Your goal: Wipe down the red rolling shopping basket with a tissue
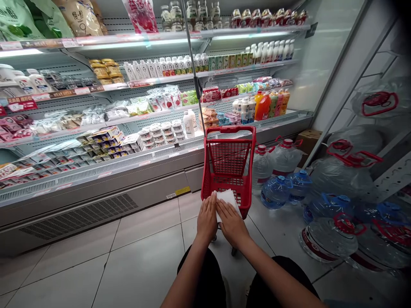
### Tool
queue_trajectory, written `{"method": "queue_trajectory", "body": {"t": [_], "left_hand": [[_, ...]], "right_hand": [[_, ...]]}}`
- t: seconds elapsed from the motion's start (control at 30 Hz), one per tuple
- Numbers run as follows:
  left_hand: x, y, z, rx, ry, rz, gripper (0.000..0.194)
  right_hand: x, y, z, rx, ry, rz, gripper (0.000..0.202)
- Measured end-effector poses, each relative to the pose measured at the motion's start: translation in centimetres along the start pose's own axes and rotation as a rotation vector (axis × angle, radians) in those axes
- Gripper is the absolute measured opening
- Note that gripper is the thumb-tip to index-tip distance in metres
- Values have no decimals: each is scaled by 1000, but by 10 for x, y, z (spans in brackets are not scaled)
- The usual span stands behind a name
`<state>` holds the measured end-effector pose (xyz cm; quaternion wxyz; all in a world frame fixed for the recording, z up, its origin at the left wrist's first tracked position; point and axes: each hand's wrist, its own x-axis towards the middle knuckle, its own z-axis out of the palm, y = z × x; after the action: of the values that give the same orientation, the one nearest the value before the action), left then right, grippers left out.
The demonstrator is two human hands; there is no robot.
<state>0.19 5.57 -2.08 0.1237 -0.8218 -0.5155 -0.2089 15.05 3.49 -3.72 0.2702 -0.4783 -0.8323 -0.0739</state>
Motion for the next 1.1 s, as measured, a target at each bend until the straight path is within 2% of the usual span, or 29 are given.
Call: {"method": "queue_trajectory", "body": {"t": [0.07,0.17,0.27,0.33,0.43,0.53,0.63,0.73,0.83,0.93,1.0,1.1], "left_hand": [[-4,-3,-4,7,-20,12,82],[-8,-8,-10,-11,-49,14,84],[-8,-5,-11,-39,-55,20,87],[-6,3,-9,-50,-40,24,87],[-3,21,-4,-65,-4,24,84],[-5,32,-5,-84,7,48,82],[-10,37,-14,-64,6,102,84],[-13,44,-26,-7,32,132,81],[-11,56,-35,26,44,220,73],[-4,69,-38,40,33,282,69],[0,73,-35,42,21,264,69],[3,68,-28,21,-8,214,68]], "right_hand": [[-8,6,-6,-11,-29,-23,96],[-38,30,-26,-44,-51,-12,93],[-69,56,-46,-82,-31,93,86],[-79,65,-53,-97,-23,171,82],[-71,60,-49,-91,-9,221,81],[-48,42,-35,-54,4,158,84],[-31,24,-21,4,7,91,86],[-24,15,-16,96,-8,105,80],[-24,16,-21,276,-54,161,75],[-29,23,-32,475,-67,203,80],[-36,31,-40,524,-24,228,82],[-52,48,-54,475,67,279,75]]}}
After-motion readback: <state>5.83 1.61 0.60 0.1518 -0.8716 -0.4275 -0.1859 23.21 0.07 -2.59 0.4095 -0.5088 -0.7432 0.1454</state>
